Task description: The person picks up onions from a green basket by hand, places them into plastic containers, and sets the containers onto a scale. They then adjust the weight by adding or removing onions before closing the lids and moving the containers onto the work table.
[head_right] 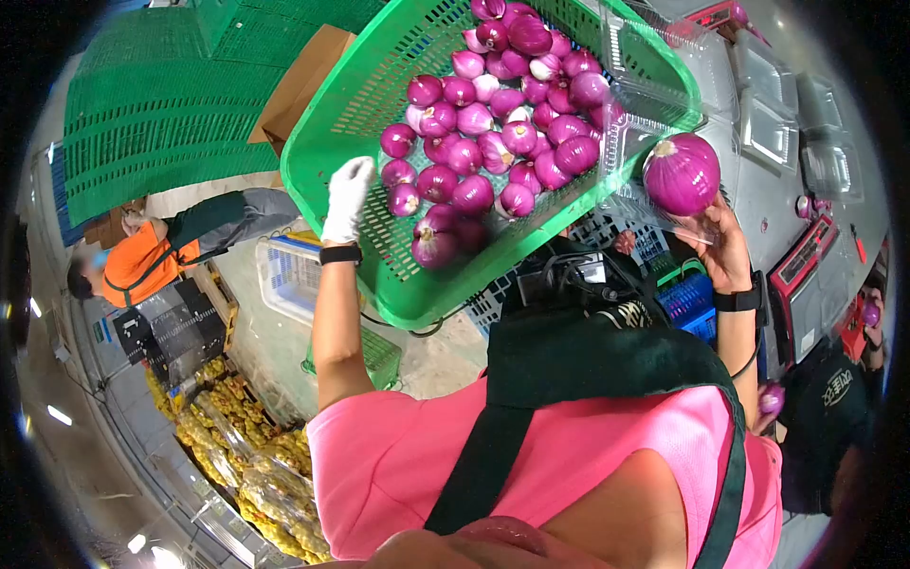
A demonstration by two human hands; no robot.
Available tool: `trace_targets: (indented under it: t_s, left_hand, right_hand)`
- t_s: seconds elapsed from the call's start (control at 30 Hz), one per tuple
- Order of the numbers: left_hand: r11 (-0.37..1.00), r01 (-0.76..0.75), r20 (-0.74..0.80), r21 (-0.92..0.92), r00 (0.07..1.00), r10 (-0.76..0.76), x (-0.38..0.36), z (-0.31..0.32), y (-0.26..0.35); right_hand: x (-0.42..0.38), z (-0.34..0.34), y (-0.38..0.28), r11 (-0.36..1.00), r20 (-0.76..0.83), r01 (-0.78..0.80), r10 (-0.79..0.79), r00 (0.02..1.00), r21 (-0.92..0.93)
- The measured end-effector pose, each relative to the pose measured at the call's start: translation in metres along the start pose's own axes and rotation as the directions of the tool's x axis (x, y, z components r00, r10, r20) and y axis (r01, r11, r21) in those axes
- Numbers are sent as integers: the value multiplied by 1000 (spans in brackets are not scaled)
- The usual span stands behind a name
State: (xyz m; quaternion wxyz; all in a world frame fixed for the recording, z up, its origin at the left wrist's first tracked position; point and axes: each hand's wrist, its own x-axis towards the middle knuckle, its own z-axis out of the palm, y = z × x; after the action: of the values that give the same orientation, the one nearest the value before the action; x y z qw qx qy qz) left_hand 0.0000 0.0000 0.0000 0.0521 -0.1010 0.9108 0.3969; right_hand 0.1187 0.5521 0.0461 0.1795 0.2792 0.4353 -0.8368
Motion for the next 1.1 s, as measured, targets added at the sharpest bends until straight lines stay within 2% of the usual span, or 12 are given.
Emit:
trace_targets:
  t_s: [0.1, 0.23, 0.37, 0.53, 0.73, 0.83, 0.9, 0.93, 0.97, 1.0, 1.07, 1.1]
  left_hand:
    - [972, -198, 66, 128, 979, 191, 0, 40, -7]
    - [914, -311, 223, -262, 902, 371, -8, 144, 26]
    - [790, -601, 340, -121, 723, 602, -30, 211, 47]
    - [865, -390, 590, 315, 795, 143, -25, 258, 82]
    - [816, -453, 565, 360, 802, 195, -20, 248, 82]
    - [908, -358, 444, 218, 865, 234, -34, 219, 77]
    - [981, -116, 437, -157, 882, 174, -32, 188, 70]
    - [685, 392, 617, -614, 780, 105, -45, 152, 89]
    - [675, 374, 598, -636, 792, 124, -36, 144, 80]
    - [427, 485, 554, -763, 831, 45, -46, 123, 93]
    - [880, -219, 170, -422, 934, 314, -54, 90, 118]
    - [837, -44, 220, -546, 956, 194, -63, 61, 162]
  right_hand:
    - [11, 10, 14, 997, -101, 61, -65, 993, -37]
    - [9, 6, 9, 989, -191, 92, -113, 975, -117]
    - [5, 17, 9, 971, -209, 134, -175, 962, -197]
    - [15, 8, 13, 957, -138, 158, -196, 971, -242]
    - [18, -22, 19, 949, -7, 230, -237, 972, -216]
    - [18, -19, 11, 960, -99, 117, -146, 984, -253]
    - [26, -20, 11, 949, -56, 123, -145, 988, -290]
    - [30, -20, 12, 944, -22, 136, -149, 989, -301]
    - [31, -22, 13, 938, 3, 146, -153, 988, -314]
    - [29, -16, 11, 938, 17, 154, -156, 988, -312]
    - [17, 2, 9, 941, -6, 166, -175, 984, -296]
    - [18, 1, 7, 945, 43, 189, -184, 982, -268]
